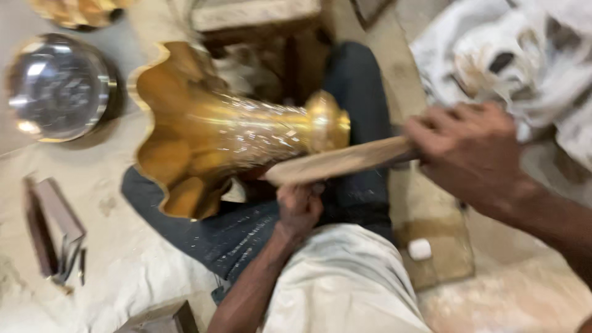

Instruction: The person sits on the floor with a large brass vase on their lap and strikes a chisel with a wooden mallet to carve decorative patterns into the vase's surface, repositioning the vase between sections. They then use a red marking tool to mark the base area of the vase.

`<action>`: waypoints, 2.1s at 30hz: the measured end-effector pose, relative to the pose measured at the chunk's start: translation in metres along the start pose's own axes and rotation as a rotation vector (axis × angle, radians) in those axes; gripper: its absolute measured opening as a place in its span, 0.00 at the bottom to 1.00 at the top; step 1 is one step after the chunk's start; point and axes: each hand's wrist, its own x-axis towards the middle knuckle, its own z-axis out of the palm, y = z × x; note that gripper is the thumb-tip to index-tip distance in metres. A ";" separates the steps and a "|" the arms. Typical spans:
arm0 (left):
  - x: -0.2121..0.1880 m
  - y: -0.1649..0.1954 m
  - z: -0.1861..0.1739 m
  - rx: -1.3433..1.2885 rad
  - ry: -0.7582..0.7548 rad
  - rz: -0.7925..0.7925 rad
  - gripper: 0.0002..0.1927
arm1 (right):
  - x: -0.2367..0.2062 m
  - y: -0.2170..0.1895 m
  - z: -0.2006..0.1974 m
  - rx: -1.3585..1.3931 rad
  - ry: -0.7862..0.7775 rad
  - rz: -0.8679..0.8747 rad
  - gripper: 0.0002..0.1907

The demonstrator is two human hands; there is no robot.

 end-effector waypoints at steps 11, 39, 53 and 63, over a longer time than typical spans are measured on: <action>-0.029 -0.023 -0.147 0.060 0.800 -0.280 0.09 | 0.016 -0.079 0.103 1.481 -0.152 0.730 0.18; 0.137 0.013 -0.109 -0.089 0.025 -0.323 0.18 | 0.001 -0.024 0.120 1.632 -0.491 0.930 0.27; 0.152 0.012 -0.014 -0.160 -0.384 -0.612 0.32 | 0.054 0.056 0.083 0.913 -0.419 0.481 0.28; 0.153 0.023 -0.014 -0.045 -0.377 -0.527 0.27 | 0.095 0.094 0.085 1.014 -0.493 0.218 0.30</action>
